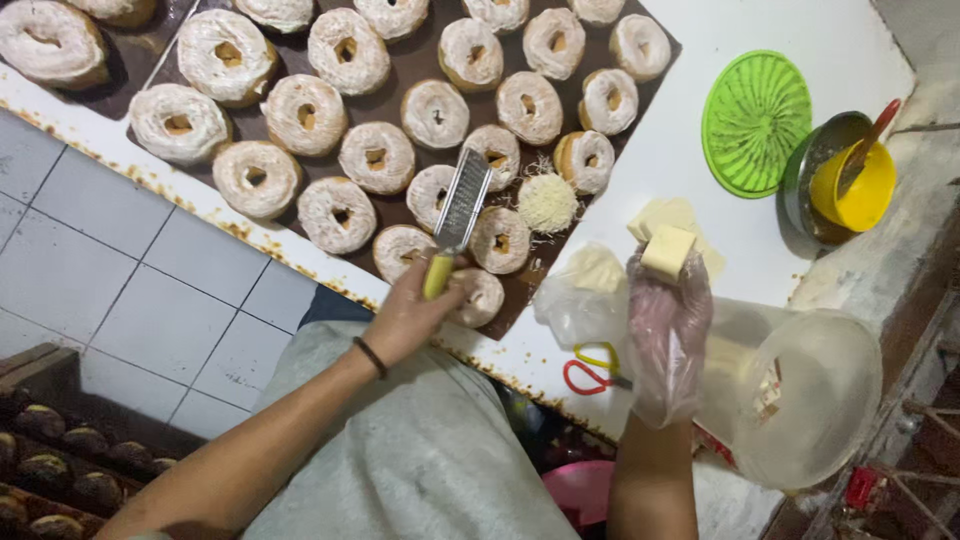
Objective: The person applies shredded cheese to a tray of donuts using a grater and a block of cheese.
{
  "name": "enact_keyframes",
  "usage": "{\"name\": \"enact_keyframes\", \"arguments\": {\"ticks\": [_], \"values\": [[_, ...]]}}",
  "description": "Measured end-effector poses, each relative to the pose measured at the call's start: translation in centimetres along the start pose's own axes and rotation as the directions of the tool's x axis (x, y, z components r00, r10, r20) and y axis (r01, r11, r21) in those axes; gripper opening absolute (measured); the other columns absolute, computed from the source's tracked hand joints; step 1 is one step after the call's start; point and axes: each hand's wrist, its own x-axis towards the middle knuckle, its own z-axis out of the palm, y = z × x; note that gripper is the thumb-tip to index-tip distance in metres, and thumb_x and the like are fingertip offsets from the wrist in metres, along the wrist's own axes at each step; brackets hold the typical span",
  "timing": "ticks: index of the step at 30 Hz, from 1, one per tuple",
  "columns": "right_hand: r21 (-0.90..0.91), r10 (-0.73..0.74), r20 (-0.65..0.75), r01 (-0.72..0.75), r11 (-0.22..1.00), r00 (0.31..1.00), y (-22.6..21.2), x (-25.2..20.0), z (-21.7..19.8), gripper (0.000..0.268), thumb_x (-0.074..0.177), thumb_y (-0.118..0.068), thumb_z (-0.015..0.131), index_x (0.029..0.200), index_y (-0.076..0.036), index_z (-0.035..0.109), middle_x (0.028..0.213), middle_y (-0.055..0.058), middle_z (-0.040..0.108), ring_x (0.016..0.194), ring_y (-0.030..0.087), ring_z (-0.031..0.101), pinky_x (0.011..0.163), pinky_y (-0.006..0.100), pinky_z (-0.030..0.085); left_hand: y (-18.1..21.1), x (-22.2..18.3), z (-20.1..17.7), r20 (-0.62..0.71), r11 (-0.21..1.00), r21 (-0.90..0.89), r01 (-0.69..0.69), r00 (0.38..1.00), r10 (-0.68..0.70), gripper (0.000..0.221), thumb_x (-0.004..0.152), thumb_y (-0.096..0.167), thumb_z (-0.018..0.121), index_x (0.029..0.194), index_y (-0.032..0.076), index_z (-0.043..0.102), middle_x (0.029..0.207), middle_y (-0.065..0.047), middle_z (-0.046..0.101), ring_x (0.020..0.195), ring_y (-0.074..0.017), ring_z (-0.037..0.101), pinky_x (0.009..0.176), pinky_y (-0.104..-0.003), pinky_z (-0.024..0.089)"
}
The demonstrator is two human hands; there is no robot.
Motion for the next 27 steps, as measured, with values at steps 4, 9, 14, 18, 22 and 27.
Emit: {"name": "enact_keyframes", "arguments": {"ticks": [4, 9, 14, 18, 22, 27], "values": [[-0.408, -0.041, 0.054, 0.06, 0.911, 0.998, 2.5, -0.1, 3.7, 0.065, 0.092, 0.001, 0.07, 0.153, -0.005, 0.05, 0.116, 0.02, 0.057, 0.096, 0.025, 0.058, 0.08, 0.03, 0.058, 1.8, 0.1, -0.5, 0.083, 0.985, 0.165, -0.053, 0.996, 0.039, 0.053, 0.088, 0.03, 0.071, 0.131, 0.006, 0.053, 0.1, -0.009, 0.071, 0.087, -0.0166, 0.069, 0.077, -0.033, 0.057], [-0.658, -0.193, 0.014, 0.155, 0.737, 0.981, 4.7, -3.6, 11.1, 0.043, 0.09, 0.005, 0.055, 0.133, -0.002, 0.055, 0.13, 0.007, 0.059, 0.11, 0.02, 0.072, 0.089, 0.03, 0.063, 3.3, 1.1, -3.3, 0.242, 0.95, 0.313, 0.012, 0.966, -0.092, 0.051, 0.086, 0.033, 0.072, 0.128, 0.01, 0.055, 0.093, -0.013, 0.074, 0.081, -0.0228, 0.072, 0.075, -0.037, 0.056], [-0.64, -0.181, -0.225, -0.005, 0.768, 0.957, 5.6, -4.4, 13.5, 0.057, 0.091, 0.003, 0.06, 0.147, -0.005, 0.055, 0.106, 0.013, 0.062, 0.084, 0.02, 0.062, 0.076, 0.034, 0.064, 4.0, 3.1, -5.2, 0.321, 0.934, 0.355, -0.035, 0.943, -0.087, 0.051, 0.088, 0.029, 0.07, 0.13, 0.008, 0.05, 0.093, -0.017, 0.071, 0.082, -0.0264, 0.071, 0.072, -0.04, 0.054], [-0.939, -0.2, 0.194, 0.241, 0.244, 0.96, 8.7, -2.9, 13.8, 0.052, 0.09, -0.003, 0.074, 0.139, -0.004, 0.055, 0.125, 0.013, 0.067, 0.104, 0.022, 0.071, 0.089, 0.038, 0.065, 4.8, 4.2, -4.0, 0.453, 0.975, 0.222, 0.027, 0.882, -0.128, 0.042, 0.091, 0.03, 0.066, 0.123, 0.007, 0.052, 0.09, -0.016, 0.075, 0.083, -0.0241, 0.074, 0.073, -0.038, 0.057], [-0.889, -0.223, 0.453, 0.42, -0.183, 0.863, 10.9, -1.3, 14.6, 0.058, 0.087, 0.001, 0.081, 0.136, -0.006, 0.052, 0.127, 0.013, 0.064, 0.11, 0.025, 0.067, 0.095, 0.038, 0.058, 5.3, 5.5, -2.7, 0.401, 0.984, 0.175, 0.012, 0.913, -0.082, 0.038, 0.093, 0.028, 0.064, 0.121, 0.004, 0.054, 0.091, -0.016, 0.073, 0.08, -0.0252, 0.072, 0.07, -0.038, 0.057], [-0.803, -0.317, 0.41, 0.503, 0.319, 0.855, 13.2, 1.3, 13.0, 0.067, 0.088, 0.003, 0.084, 0.136, -0.012, 0.04, 0.138, 0.007, 0.047, 0.124, 0.02, 0.057, 0.103, 0.032, 0.058, 6.6, 7.2, -2.8, 0.328, 0.989, 0.131, -0.072, 0.944, 0.025, 0.046, 0.09, 0.026, 0.063, 0.13, 0.005, 0.055, 0.098, -0.014, 0.072, 0.087, -0.0248, 0.068, 0.074, -0.038, 0.053]]}}
